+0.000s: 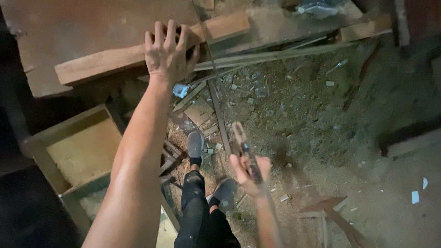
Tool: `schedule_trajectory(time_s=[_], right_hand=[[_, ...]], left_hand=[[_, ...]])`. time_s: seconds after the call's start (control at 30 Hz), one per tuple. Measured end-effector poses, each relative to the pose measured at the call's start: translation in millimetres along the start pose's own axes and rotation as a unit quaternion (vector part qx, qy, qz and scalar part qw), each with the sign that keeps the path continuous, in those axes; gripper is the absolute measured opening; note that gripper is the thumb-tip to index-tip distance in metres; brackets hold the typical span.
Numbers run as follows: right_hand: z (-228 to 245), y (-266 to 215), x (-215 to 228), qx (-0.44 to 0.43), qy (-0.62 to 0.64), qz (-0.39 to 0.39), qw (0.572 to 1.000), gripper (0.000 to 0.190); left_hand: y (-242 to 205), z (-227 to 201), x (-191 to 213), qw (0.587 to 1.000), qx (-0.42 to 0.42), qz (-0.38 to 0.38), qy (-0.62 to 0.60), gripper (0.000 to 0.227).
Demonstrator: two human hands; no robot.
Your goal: The person saws a wooden plank into smaller pieces, then uses a chisel to carve and shape the cut pieces. They finish by sanding the edges of the wood with sandpaper.
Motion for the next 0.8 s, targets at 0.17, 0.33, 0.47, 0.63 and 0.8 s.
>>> schedule_trajectory(time_s=[0.17,0.33,0.47,0.63,0.8], right_hand=[[60,5,44,-0.124,-0.02,-0.022,0.992,0.041],[74,12,28,-0.067,-0.003,-0.01,0.998,0.049],[66,0,19,-0.089,0.004,-0.016,0.996,0.049],[82,-6,20,-0.103,-0.025,-0.052,0.993,0.047],[103,7,19,-0.064,-0.003,-0.094,0.993,0.042]], left_hand=[[2,1,5,0.999,0.005,-0.051,0.007,0.054],[2,-2,6,0.999,0.005,-0.032,-0.018,0.05],[1,-3,10,0.999,-0.008,-0.04,-0.035,0.05],[5,-2,15,0.999,-0.011,-0.033,-0.041,0.052],[3,-4,13,0.999,-0.006,-0.036,-0.025,0.055]])
Point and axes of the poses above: each hand's wrist, its own y-axis towards the middle knuckle, its own x-axis out of the back of the hand, z = x × y, the point moved 6 cm from there along y, towards the middle knuckle, and after that the axes turned 7 degrees about z, right-handed, at the moved point
